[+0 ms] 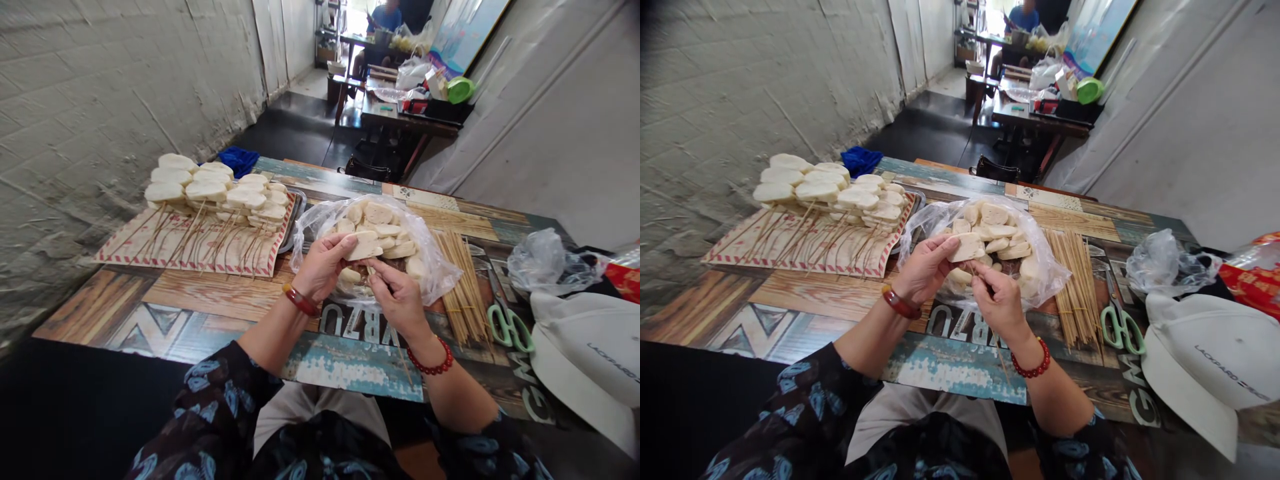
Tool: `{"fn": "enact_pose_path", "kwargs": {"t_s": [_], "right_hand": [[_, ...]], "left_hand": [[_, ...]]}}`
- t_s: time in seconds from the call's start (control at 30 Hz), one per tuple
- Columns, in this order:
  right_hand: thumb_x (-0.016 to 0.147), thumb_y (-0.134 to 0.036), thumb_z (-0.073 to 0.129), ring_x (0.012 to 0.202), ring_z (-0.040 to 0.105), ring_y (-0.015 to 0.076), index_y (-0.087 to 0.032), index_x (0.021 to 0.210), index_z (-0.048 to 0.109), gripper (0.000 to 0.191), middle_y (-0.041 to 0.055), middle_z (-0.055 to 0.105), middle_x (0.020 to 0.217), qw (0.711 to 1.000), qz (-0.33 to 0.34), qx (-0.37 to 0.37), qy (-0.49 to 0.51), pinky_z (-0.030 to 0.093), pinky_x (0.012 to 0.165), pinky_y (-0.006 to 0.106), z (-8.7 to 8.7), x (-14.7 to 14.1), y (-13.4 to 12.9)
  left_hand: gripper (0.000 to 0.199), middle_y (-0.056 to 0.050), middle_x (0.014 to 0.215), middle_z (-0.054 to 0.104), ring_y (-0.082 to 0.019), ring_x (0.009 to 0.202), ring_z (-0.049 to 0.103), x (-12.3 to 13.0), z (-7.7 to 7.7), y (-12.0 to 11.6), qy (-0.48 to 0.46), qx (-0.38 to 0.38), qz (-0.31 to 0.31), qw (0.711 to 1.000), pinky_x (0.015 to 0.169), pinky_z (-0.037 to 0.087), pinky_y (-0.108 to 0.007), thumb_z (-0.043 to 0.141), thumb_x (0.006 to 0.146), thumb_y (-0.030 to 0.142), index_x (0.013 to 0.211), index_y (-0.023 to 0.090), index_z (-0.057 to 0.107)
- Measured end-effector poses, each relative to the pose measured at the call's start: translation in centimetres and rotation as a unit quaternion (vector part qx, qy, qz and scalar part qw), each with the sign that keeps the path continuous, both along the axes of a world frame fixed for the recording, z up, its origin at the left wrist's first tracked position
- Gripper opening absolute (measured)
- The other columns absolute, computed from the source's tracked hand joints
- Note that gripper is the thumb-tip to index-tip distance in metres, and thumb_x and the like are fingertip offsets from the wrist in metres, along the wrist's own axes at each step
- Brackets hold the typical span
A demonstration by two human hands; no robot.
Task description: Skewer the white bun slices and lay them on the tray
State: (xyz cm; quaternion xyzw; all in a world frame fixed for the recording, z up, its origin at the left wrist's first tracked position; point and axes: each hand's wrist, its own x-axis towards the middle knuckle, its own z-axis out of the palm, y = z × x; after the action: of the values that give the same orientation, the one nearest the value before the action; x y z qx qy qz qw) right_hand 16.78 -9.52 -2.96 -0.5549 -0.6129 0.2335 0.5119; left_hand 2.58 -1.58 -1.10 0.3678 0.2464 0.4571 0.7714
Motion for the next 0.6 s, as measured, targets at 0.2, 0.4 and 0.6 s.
{"fn": "enact_pose_path", "kwargs": {"t_s": [0.2,0.4,0.6], "right_hand": [[0.088,-0.023,0.059,0.089,0.076,0.0234,-0.017,0.112,0.078,0.032,0.0070,0.081,0.096,0.999,-0.007,-0.025,0.023,0.062,0.083,0.037,0.33,0.29,0.07],[0.088,-0.024,0.060,0.089,0.075,0.0237,-0.017,0.116,0.077,0.034,0.0076,0.080,0.094,0.999,0.005,-0.036,0.033,0.062,0.079,0.037,0.34,0.28,0.00],[0.091,-0.025,0.056,0.097,0.074,0.0243,-0.017,0.122,0.074,0.037,0.0091,0.079,0.107,0.998,0.031,-0.040,0.026,0.060,0.089,0.040,0.10,0.58,0.02]], "left_hand": [[0.042,-0.004,0.088,0.072,-0.009,0.070,0.059,0.07,0.10,-0.09,0.011,0.018,-0.003,1.000,0.061,0.044,-0.018,0.092,0.059,0.025,0.096,0.014,0.075],[0.042,-0.001,0.079,0.071,-0.008,0.065,0.059,0.16,0.64,-0.30,-0.001,0.000,0.009,1.000,0.062,0.046,-0.019,0.094,0.054,0.022,0.090,0.013,0.074],[0.043,-0.001,0.079,0.072,-0.008,0.065,0.059,0.17,0.58,-0.22,-0.003,0.004,0.018,1.000,0.063,0.047,-0.020,0.093,0.055,0.023,0.092,0.013,0.074]]}}
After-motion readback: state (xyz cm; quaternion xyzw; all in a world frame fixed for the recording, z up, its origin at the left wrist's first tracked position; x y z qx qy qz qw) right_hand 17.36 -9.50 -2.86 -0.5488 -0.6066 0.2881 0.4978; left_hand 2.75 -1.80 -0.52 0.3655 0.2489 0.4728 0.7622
